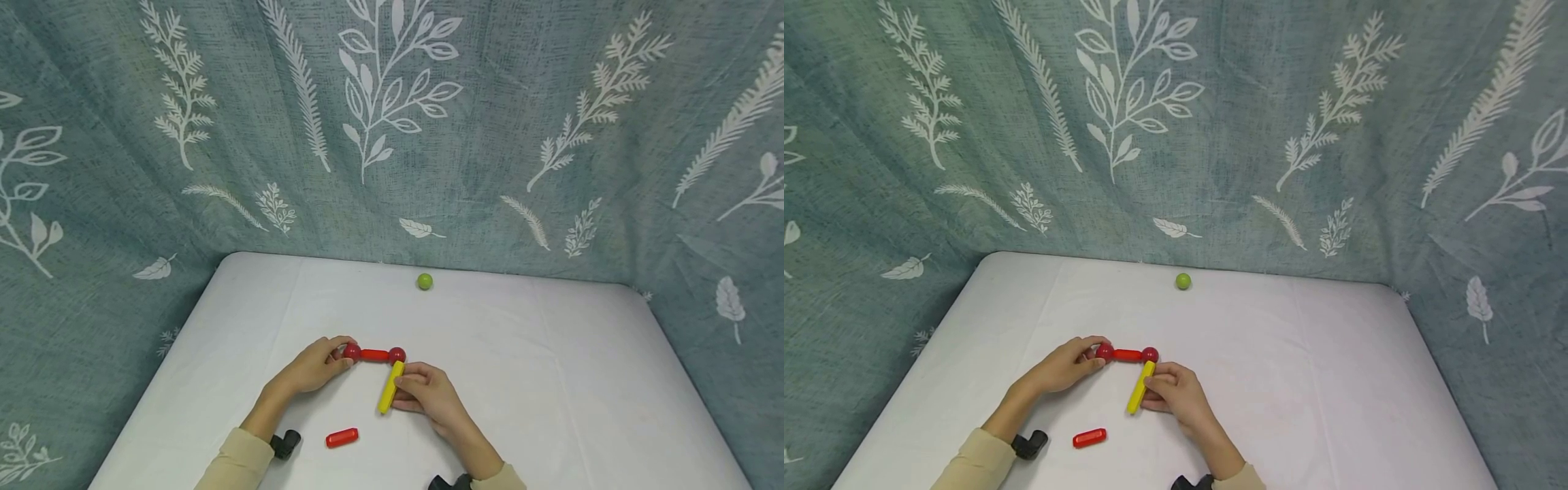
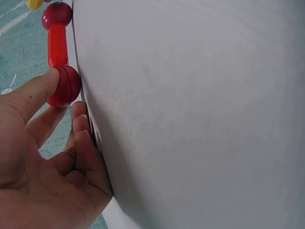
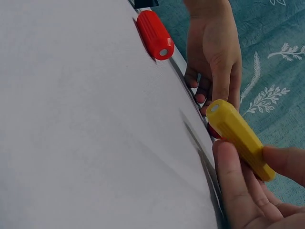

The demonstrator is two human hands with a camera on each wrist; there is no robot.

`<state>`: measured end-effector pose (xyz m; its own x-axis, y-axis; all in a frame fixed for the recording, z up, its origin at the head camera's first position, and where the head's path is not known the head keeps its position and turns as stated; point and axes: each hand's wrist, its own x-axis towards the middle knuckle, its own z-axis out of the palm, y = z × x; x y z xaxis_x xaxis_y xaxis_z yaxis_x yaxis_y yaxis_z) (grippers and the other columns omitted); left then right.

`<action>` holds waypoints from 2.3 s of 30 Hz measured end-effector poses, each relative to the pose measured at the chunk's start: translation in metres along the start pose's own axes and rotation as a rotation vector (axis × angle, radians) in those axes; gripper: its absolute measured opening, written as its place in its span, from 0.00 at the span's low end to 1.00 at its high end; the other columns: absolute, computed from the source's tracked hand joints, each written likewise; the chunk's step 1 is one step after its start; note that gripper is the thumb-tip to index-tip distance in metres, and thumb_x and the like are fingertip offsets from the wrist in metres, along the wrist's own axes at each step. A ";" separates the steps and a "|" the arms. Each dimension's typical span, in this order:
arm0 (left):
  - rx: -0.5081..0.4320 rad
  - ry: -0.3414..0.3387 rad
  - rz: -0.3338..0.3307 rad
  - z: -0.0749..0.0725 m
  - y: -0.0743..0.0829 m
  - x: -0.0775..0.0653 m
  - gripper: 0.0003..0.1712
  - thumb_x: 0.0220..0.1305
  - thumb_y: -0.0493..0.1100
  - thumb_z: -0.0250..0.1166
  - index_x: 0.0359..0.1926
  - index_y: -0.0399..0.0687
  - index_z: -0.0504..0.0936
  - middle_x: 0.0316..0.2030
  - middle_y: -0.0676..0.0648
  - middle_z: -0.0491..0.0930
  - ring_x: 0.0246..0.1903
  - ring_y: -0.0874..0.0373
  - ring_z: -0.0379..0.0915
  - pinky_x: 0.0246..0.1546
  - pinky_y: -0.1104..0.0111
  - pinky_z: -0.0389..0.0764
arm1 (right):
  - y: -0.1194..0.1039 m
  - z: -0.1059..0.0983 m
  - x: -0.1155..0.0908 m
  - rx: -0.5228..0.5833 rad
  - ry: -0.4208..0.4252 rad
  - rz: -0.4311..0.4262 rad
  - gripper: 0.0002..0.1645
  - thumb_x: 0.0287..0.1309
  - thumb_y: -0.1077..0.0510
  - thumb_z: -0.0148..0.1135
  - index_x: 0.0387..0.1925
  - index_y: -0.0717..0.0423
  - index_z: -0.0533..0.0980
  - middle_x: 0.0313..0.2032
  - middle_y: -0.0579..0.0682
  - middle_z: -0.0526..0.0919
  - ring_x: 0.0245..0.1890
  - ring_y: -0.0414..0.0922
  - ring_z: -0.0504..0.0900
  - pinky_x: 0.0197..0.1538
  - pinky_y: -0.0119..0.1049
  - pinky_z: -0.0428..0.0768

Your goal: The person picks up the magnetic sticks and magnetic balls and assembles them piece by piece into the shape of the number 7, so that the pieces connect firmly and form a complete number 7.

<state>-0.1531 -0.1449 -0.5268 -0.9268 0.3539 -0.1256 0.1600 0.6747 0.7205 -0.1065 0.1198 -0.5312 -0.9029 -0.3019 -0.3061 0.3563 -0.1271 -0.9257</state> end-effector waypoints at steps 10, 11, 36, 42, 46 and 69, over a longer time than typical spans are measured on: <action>-0.008 0.000 0.001 0.000 0.001 0.000 0.19 0.69 0.45 0.66 0.60 0.54 0.79 0.32 0.52 0.72 0.31 0.58 0.67 0.30 0.65 0.71 | 0.006 0.004 0.005 -0.002 -0.028 0.024 0.23 0.65 0.64 0.63 0.54 0.77 0.70 0.40 0.64 0.85 0.32 0.52 0.88 0.36 0.44 0.84; -0.008 -0.002 0.002 0.000 0.001 0.000 0.19 0.69 0.45 0.65 0.60 0.54 0.79 0.32 0.52 0.72 0.31 0.58 0.67 0.30 0.65 0.71 | 0.006 0.004 0.006 -0.008 -0.026 0.026 0.23 0.65 0.64 0.64 0.54 0.77 0.70 0.40 0.64 0.85 0.32 0.52 0.88 0.36 0.44 0.84; 0.001 -0.004 -0.016 0.000 0.003 0.000 0.19 0.69 0.46 0.66 0.60 0.55 0.79 0.32 0.52 0.72 0.32 0.58 0.67 0.31 0.64 0.70 | 0.006 0.011 0.014 -0.146 0.036 0.005 0.21 0.64 0.57 0.68 0.46 0.72 0.74 0.32 0.61 0.86 0.25 0.54 0.87 0.25 0.40 0.83; -0.013 0.033 -0.044 0.001 0.006 -0.005 0.28 0.68 0.44 0.67 0.67 0.49 0.73 0.33 0.52 0.73 0.31 0.59 0.68 0.31 0.64 0.73 | 0.007 0.014 0.016 -0.160 0.046 0.007 0.21 0.63 0.56 0.69 0.45 0.71 0.75 0.32 0.60 0.87 0.25 0.54 0.88 0.24 0.39 0.83; -0.005 0.075 -0.056 0.003 0.010 -0.010 0.36 0.66 0.46 0.68 0.72 0.48 0.66 0.37 0.51 0.75 0.34 0.59 0.71 0.35 0.64 0.75 | 0.008 0.014 0.015 -0.170 0.066 0.005 0.21 0.62 0.55 0.69 0.44 0.70 0.75 0.31 0.59 0.87 0.24 0.53 0.87 0.23 0.38 0.82; 0.086 -0.163 0.069 0.016 0.035 -0.090 0.25 0.57 0.62 0.72 0.50 0.58 0.79 0.36 0.58 0.72 0.36 0.62 0.69 0.36 0.64 0.72 | 0.007 0.012 0.012 -0.168 0.065 0.006 0.20 0.63 0.56 0.68 0.44 0.70 0.74 0.31 0.60 0.86 0.24 0.54 0.87 0.21 0.37 0.81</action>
<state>-0.0589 -0.1429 -0.5013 -0.8464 0.4968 -0.1919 0.2564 0.6958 0.6709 -0.1116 0.1039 -0.5385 -0.9166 -0.2395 -0.3202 0.3212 0.0362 -0.9463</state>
